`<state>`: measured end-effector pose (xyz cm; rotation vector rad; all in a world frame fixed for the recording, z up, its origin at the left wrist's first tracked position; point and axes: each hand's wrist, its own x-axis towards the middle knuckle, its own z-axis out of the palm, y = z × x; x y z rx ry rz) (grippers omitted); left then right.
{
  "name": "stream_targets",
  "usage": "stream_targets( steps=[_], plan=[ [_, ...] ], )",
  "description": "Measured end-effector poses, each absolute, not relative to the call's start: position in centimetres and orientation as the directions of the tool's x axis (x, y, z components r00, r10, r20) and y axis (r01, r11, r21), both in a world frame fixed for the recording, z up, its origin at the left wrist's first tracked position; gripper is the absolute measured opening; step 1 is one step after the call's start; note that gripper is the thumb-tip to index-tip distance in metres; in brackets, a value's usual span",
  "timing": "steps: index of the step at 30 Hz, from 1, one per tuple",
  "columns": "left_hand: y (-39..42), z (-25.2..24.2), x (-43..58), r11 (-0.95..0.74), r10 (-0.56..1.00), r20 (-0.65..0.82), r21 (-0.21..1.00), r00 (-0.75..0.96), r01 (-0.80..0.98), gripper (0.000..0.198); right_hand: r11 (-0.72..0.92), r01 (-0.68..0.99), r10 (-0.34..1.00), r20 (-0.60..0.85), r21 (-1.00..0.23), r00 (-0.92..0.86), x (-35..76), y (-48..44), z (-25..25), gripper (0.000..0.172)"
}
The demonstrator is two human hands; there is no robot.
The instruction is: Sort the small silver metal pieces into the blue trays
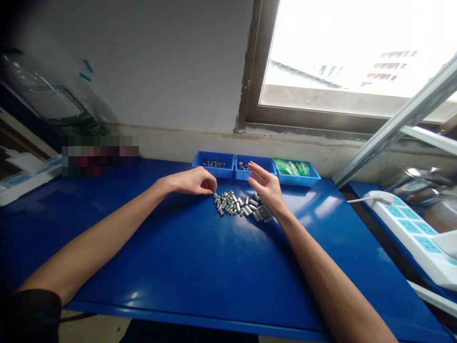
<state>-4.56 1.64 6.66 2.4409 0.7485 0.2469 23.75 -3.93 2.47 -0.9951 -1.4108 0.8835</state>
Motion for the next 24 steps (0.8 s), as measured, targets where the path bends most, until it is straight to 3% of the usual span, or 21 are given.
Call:
stream_targets(
  steps=[7, 15, 21, 24],
  plan=[
    [1.65, 6.45, -4.47, -0.686, 0.597, 0.083, 0.568, 0.798, 0.455, 0.012, 0.410, 0.201, 0.911, 0.411, -0.890, -0.041, 23.89, -4.01, 2.50, 0.034],
    [1.62, 6.45, -4.22, -0.687, 0.608, 0.116, 0.572, 0.785, 0.448, 0.013, 0.356, 0.206, 0.934, 0.356, -0.911, -0.039, 23.82, -4.05, 2.18, 0.030],
    [1.83, 6.40, -4.28, -0.790, 0.569, 0.235, 0.422, 0.788, 0.445, 0.012, 0.350, 0.234, 0.936, 0.349, -0.907, -0.047, 23.72, -4.20, 2.40, 0.028],
    [2.24, 5.80, -4.32, -0.809, 0.551, 0.213, 0.374, 0.807, 0.453, 0.016, 0.349, 0.235, 0.937, 0.347, -0.907, -0.048, 23.74, -4.21, 2.43, 0.027]
  ],
)
